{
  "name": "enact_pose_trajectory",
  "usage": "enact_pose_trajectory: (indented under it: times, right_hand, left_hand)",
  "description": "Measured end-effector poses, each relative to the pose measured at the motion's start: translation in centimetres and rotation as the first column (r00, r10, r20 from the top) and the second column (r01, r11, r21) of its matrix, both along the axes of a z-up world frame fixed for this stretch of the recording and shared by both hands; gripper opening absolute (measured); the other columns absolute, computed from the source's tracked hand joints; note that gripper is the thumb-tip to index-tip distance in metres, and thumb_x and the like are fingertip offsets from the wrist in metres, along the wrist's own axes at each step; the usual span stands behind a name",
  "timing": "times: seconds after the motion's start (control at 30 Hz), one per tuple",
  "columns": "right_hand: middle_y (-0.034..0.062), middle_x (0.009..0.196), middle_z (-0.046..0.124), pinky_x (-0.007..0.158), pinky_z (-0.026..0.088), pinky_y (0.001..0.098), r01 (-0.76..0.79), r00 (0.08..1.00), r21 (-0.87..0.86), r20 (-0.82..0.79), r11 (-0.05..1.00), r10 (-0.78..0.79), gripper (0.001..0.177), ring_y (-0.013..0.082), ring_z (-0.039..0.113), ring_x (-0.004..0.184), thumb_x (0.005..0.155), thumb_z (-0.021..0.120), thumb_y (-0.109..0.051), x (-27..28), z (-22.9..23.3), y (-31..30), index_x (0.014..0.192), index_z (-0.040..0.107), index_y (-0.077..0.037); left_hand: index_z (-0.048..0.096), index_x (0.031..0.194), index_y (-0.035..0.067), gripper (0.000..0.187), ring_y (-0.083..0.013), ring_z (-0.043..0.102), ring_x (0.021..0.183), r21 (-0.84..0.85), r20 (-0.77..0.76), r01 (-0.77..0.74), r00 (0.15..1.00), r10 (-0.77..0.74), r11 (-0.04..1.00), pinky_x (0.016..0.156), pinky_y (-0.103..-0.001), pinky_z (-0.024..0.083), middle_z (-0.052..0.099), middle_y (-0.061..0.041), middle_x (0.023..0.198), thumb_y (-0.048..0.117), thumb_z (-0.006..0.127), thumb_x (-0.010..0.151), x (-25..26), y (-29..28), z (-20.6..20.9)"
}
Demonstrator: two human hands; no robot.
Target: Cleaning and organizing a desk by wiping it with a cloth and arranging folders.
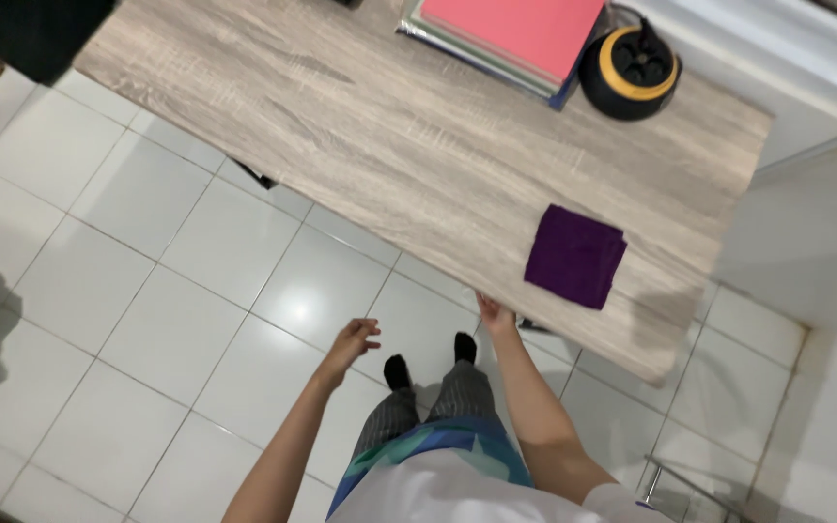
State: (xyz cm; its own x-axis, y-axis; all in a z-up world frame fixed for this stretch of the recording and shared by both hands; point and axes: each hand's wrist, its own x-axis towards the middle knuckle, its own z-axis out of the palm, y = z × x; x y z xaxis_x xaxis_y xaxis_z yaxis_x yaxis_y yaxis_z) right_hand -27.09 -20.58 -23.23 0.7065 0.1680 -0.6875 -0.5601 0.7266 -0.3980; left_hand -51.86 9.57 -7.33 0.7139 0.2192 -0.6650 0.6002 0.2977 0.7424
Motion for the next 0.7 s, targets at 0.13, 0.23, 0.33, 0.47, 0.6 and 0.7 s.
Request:
enact_pose_trajectory:
  times: [0.13, 0.23, 0.33, 0.47, 0.6, 0.7]
  right_hand:
    - [0.0053, 0.112, 0.073, 0.112, 0.048, 0.0467, 0.021, 1.000, 0.127, 0.006, 0.992, -0.022, 0.032, 0.0212, 0.069, 0.102, 0.099, 0.061, -0.031, -1.3, 3.1, 1.7, 0.119, 0.065, -0.007]
    - [0.0082, 0.118, 0.069, 0.115, 0.042, 0.0493, 0.009, 0.994, 0.284, 0.098, 0.959, -0.038, 0.035, 0.0223, 0.066, 0.103, 0.105, 0.065, -0.029, -1.7, 3.9, 1.5, 0.126, 0.061, -0.001]
    - [0.0111, 0.120, 0.062, 0.116, 0.048, 0.0519, 0.156, 0.987, 0.211, -0.067, 0.965, -0.145, 0.043, 0.0248, 0.063, 0.109, 0.103, 0.065, -0.031, -2.1, 8.6, 2.1, 0.128, 0.056, 0.002]
    - [0.0129, 0.119, 0.060, 0.109, 0.050, 0.0477, 0.479, 0.876, 0.061, -0.087, 0.875, -0.474, 0.048, 0.0283, 0.059, 0.110, 0.098, 0.063, -0.042, -2.4, 7.2, -0.9, 0.127, 0.057, -0.004]
    - [0.0079, 0.108, 0.060, 0.102, 0.056, 0.0451, 0.458, 0.884, 0.056, 0.074, 0.887, -0.461, 0.042, 0.0234, 0.058, 0.092, 0.101, 0.065, -0.041, -1.9, 2.4, -5.1, 0.124, 0.062, -0.006]
    - [0.0078, 0.100, 0.063, 0.084, 0.047, 0.0384, 0.464, 0.886, -0.090, 0.056, 0.881, -0.461, 0.032, 0.0193, 0.059, 0.083, 0.101, 0.056, -0.034, -2.1, 4.6, -5.2, 0.116, 0.060, -0.006]
  left_hand:
    - [0.060, 0.131, 0.014, 0.042, -0.0191, 0.070, 0.104, 0.042, -0.070, 0.005, 0.998, -0.002, 0.999, 0.093, -0.032, 0.049, 0.069, -0.005, 0.121, 0.040, 0.052, 0.100, 0.0, 2.4, 3.6]
    - [0.061, 0.129, 0.011, 0.041, -0.0192, 0.070, 0.102, 0.033, -0.101, -0.003, 0.995, 0.006, 0.999, 0.092, -0.032, 0.048, 0.068, -0.005, 0.121, 0.040, 0.055, 0.100, 0.9, 3.2, 4.4]
    - [0.061, 0.130, 0.012, 0.041, -0.0192, 0.070, 0.101, 0.037, -0.068, 0.028, 0.997, -0.025, 0.999, 0.090, -0.033, 0.048, 0.069, -0.007, 0.121, 0.038, 0.052, 0.099, 1.6, 3.0, 2.9]
    - [0.060, 0.131, 0.011, 0.041, -0.0199, 0.070, 0.103, 0.037, -0.064, 0.119, 0.991, -0.116, 0.992, 0.090, -0.033, 0.048, 0.069, -0.008, 0.124, 0.036, 0.053, 0.099, 2.5, 1.9, 2.7]
    - [0.059, 0.132, 0.011, 0.042, -0.0198, 0.070, 0.104, 0.035, -0.095, 0.205, 0.975, -0.200, 0.978, 0.091, -0.033, 0.048, 0.069, -0.008, 0.127, 0.033, 0.052, 0.097, 4.4, 0.8, 2.1]
    - [0.059, 0.133, 0.010, 0.043, -0.0206, 0.070, 0.104, 0.026, -0.048, 0.245, 0.969, -0.244, 0.969, 0.089, -0.034, 0.049, 0.068, -0.009, 0.127, 0.033, 0.052, 0.097, 5.5, 0.0, 0.7]
